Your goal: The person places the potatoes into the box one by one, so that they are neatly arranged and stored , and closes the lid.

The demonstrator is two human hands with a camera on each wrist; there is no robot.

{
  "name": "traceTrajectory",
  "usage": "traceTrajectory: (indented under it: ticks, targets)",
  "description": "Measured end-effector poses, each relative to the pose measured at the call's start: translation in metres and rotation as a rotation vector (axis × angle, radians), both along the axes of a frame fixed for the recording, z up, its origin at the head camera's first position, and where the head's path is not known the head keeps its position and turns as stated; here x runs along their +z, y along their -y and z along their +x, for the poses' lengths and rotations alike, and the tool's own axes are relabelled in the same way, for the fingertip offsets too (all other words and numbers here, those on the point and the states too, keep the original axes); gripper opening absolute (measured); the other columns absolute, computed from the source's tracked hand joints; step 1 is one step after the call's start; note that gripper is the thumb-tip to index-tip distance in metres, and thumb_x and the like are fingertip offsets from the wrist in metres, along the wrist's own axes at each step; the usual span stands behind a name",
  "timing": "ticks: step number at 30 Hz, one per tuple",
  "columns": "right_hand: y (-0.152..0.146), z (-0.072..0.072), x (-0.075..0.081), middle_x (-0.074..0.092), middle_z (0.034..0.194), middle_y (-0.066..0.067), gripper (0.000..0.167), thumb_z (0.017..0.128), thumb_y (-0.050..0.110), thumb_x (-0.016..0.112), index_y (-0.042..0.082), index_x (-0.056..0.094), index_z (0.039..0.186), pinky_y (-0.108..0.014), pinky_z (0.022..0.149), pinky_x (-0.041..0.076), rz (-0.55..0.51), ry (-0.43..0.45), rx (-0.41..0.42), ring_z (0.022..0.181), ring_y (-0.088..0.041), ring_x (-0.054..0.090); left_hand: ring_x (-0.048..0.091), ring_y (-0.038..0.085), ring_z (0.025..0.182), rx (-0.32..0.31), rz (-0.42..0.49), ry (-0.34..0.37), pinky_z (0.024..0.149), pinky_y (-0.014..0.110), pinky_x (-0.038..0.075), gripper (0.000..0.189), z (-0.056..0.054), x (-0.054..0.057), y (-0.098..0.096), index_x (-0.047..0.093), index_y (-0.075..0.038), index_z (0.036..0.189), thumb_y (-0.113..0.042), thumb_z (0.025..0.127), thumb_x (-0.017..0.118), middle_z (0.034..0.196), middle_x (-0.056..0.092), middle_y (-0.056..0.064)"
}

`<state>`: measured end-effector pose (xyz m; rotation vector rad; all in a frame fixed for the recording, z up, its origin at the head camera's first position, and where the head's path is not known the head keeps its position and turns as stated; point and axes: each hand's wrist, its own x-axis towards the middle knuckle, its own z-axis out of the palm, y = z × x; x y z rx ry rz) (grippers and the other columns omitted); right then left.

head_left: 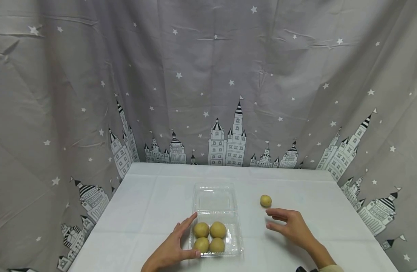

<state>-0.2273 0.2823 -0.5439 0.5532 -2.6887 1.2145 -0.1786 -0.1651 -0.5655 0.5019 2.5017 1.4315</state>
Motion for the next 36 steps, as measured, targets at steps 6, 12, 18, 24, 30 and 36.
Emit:
traceTrajectory:
  ticks: [6, 12, 18, 24, 30, 36]
  targets:
    - [-0.009, -0.001, -0.003, 0.084, 0.119, -0.008, 0.042, 0.085, 0.022, 0.096, 0.007, 0.082, 0.122, -0.033, 0.092, 0.068, 0.008, 0.01, -0.06, 0.105, -0.028, 0.083, 0.01, 0.061, 0.165, 0.005, -0.001, 0.002, 0.131, 0.079, -0.001, 0.118, 0.001, 0.001, 0.0, 0.028, -0.023, 0.176, -0.041, 0.081, 0.096, 0.18, 0.03, 0.015]
    - [-0.017, -0.003, -0.006, 0.084, 0.119, -0.007, 0.043, 0.085, 0.021, 0.096, 0.008, 0.082, 0.123, -0.03, 0.092, 0.068, 0.003, 0.019, -0.097, 0.107, -0.027, 0.083, 0.009, 0.061, 0.165, 0.006, -0.007, 0.006, 0.131, 0.079, 0.0, 0.118, 0.002, 0.001, 0.001, 0.028, -0.026, 0.176, -0.042, 0.081, 0.096, 0.181, 0.029, 0.014]
    - [-0.025, -0.007, -0.008, 0.083, 0.121, -0.008, 0.045, 0.086, 0.024, 0.096, 0.008, 0.081, 0.125, -0.031, 0.093, 0.068, 0.008, 0.06, -0.143, 0.109, -0.029, 0.082, 0.008, 0.062, 0.165, 0.005, -0.01, 0.007, 0.13, 0.08, 0.001, 0.116, 0.001, 0.0, 0.001, 0.027, -0.031, 0.176, -0.042, 0.082, 0.095, 0.181, 0.028, 0.014]
    - [-0.032, -0.011, -0.008, 0.082, 0.124, -0.01, 0.045, 0.088, 0.026, 0.094, 0.009, 0.08, 0.127, -0.034, 0.094, 0.068, 0.024, 0.084, -0.183, 0.112, -0.029, 0.082, 0.008, 0.062, 0.165, 0.008, -0.008, 0.002, 0.13, 0.08, 0.002, 0.117, 0.001, 0.0, 0.001, 0.027, -0.028, 0.176, -0.042, 0.082, 0.095, 0.181, 0.028, 0.014]
    - [-0.036, -0.015, -0.007, 0.082, 0.125, -0.012, 0.047, 0.088, 0.025, 0.094, 0.008, 0.079, 0.128, -0.035, 0.095, 0.067, 0.017, 0.087, -0.199, 0.113, -0.031, 0.081, 0.008, 0.062, 0.165, 0.007, -0.01, 0.004, 0.13, 0.08, 0.001, 0.117, 0.001, 0.001, 0.001, 0.027, -0.025, 0.176, -0.042, 0.082, 0.095, 0.181, 0.028, 0.014]
    - [-0.038, -0.022, -0.006, 0.082, 0.125, -0.014, 0.047, 0.089, 0.023, 0.093, 0.006, 0.079, 0.129, -0.035, 0.095, 0.067, 0.023, 0.088, -0.203, 0.114, -0.033, 0.081, 0.008, 0.063, 0.164, 0.01, -0.003, 0.003, 0.13, 0.081, 0.002, 0.117, 0.002, 0.001, 0.001, 0.028, -0.027, 0.176, -0.042, 0.081, 0.095, 0.181, 0.029, 0.014]
